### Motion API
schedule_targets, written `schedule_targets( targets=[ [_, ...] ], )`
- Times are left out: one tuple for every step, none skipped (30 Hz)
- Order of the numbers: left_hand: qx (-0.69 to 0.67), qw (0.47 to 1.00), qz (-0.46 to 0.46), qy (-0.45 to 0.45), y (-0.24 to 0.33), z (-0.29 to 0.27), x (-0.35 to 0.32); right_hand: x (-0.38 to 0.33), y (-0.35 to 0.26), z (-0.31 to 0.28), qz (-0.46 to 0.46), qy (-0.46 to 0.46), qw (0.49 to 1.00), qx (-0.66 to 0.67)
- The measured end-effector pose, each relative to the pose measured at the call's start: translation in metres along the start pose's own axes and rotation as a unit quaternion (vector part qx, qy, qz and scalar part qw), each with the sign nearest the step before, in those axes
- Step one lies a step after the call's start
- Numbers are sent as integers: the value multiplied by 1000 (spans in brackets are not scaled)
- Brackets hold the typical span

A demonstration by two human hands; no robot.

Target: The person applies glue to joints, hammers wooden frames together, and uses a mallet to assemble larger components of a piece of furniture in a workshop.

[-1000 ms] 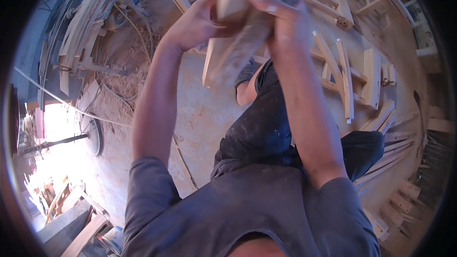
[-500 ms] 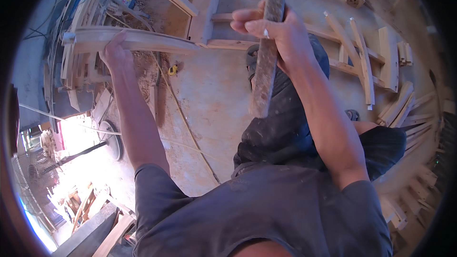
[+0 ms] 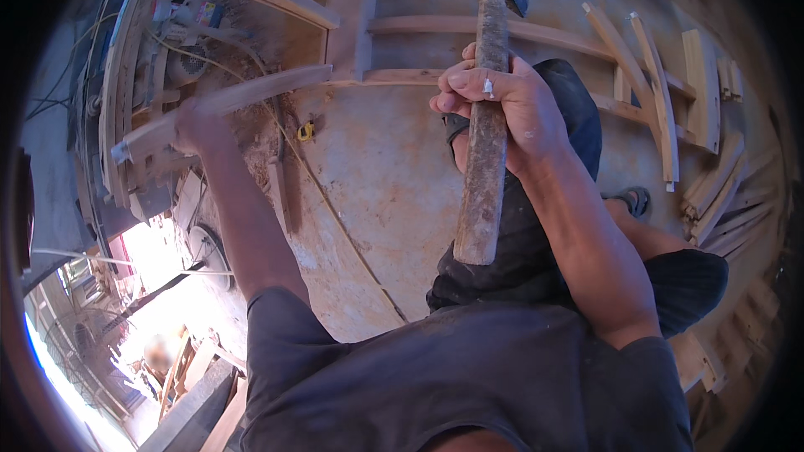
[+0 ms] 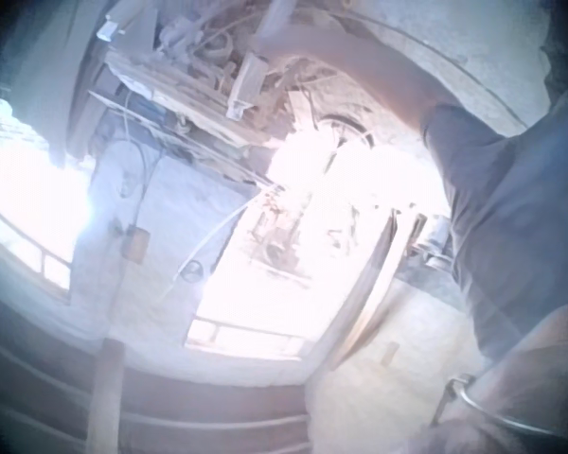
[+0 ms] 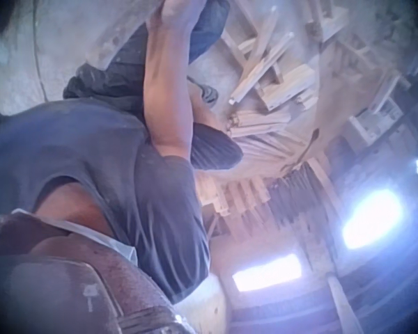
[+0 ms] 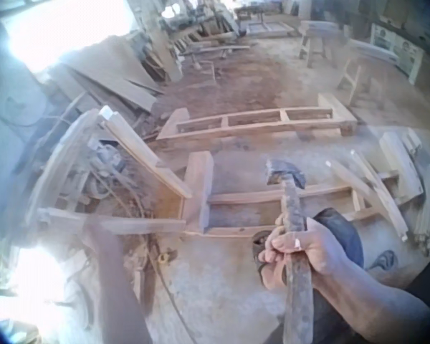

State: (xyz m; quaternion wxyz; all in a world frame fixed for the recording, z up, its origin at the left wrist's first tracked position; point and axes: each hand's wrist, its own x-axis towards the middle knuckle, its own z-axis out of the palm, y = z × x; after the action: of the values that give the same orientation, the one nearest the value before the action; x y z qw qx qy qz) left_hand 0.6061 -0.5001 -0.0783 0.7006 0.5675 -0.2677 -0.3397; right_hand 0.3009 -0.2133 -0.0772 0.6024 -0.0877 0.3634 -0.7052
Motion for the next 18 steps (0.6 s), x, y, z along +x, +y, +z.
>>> schedule_targets(
  targets=[
    [-7,1000,4,30,-6,0,0,1,-1,-2,1,6,1000,3],
    [-15,998,7,59,-15,-4,3,2,-2,-4,1,11,1000,6],
    [-21,995,17,97,-21,-15,12,4,0,-3,6,16,1000,4],
    [92,989,85,80,-38,-43,46,4,2,1,13,17,1000,5],
    [206,964,154,64,-60,-85,97,5,3,5,21,16,1000,9],
    [238,956,161,57,-66,-85,95,5,3,4,21,20,1000,5],
    [271,946,171,51,-69,-86,95,5,3,3,24,22,999,1],
    [230,962,133,66,-71,-89,95,5,3,3,27,23,999,-3],
    [185,976,88,76,-63,-76,68,4,1,1,30,30,999,-13],
    [140,985,50,91,-44,-68,42,3,0,2,37,31,999,-18],
    [95,990,12,105,-29,-59,20,2,-2,2,43,31,998,-22],
    [46,991,-19,122,-18,-56,9,2,-1,5,47,24,998,-24],
    [25,994,12,104,-17,-58,6,2,0,5,50,19,998,-26],
    [3,995,43,86,-19,-62,4,2,2,6,54,13,998,-29],
    [-20,995,72,65,-17,-57,-3,2,3,8,57,14,998,-32],
    [-21,996,85,22,-11,-54,-6,1,3,9,60,15,997,-35],
    [-22,995,97,-20,-2,-55,-9,1,3,11,63,16,997,-39],
    [-21,992,109,-63,5,-55,-13,0,3,12,67,8,997,-22]
  ],
)
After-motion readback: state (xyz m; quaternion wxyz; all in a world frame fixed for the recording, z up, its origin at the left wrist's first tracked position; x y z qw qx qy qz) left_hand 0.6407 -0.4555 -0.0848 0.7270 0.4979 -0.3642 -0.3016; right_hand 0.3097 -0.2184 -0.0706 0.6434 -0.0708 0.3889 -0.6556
